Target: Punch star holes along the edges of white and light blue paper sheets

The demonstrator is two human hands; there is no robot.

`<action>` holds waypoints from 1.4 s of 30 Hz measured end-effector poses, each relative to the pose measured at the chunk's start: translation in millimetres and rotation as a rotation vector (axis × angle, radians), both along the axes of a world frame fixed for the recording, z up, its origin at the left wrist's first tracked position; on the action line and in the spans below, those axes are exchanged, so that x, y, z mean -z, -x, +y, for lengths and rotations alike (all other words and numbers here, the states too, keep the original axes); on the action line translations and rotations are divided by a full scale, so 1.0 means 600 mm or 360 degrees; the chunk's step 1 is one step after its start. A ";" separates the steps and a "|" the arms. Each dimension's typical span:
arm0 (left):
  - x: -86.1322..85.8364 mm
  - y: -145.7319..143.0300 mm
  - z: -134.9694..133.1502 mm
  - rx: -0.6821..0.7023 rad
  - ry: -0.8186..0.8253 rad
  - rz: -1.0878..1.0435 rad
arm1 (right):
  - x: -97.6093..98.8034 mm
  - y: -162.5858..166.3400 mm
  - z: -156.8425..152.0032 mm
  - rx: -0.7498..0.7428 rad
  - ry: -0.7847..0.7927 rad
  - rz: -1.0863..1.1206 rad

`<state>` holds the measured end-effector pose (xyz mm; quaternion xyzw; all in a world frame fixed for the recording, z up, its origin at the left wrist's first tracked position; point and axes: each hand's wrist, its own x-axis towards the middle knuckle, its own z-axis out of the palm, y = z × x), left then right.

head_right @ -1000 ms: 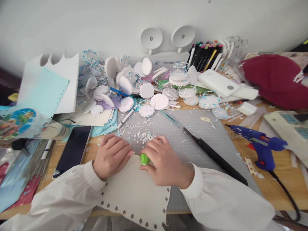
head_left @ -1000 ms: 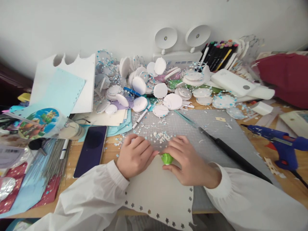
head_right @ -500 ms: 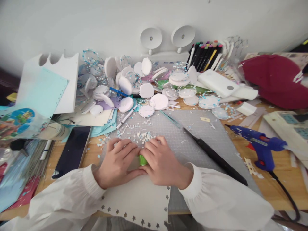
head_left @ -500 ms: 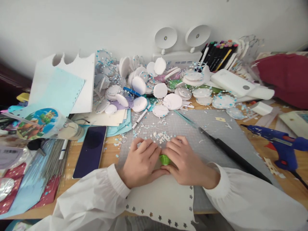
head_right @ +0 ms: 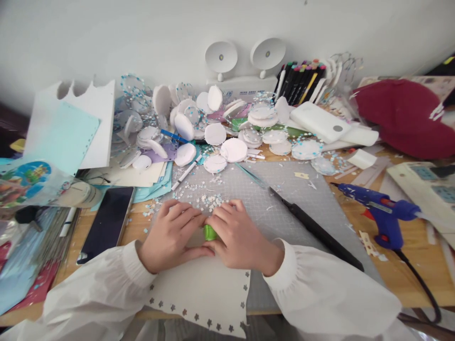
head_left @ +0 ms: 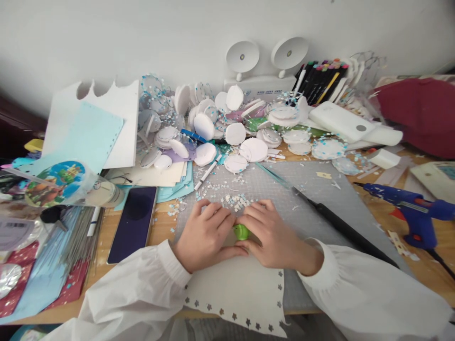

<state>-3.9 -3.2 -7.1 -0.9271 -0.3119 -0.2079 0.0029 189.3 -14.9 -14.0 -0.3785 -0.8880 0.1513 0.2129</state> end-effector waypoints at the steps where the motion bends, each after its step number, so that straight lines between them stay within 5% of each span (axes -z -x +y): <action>1: 0.000 0.002 0.002 0.0016 0.0010 0.0009 | 0.000 -0.001 0.001 -0.0004 0.0030 -0.0003; 23: 0.014 0.011 0.008 0.0070 -0.0225 -0.0039 | -0.003 -0.022 0.004 0.0106 0.0297 0.0221; 39: 0.012 0.011 -0.001 0.0004 -0.0376 -0.0082 | 0.007 -0.020 0.009 0.0092 0.0151 0.0377; 42: 0.004 0.013 -0.005 0.0064 -0.0236 -0.0208 | 0.007 -0.019 0.007 0.0056 0.0003 0.0316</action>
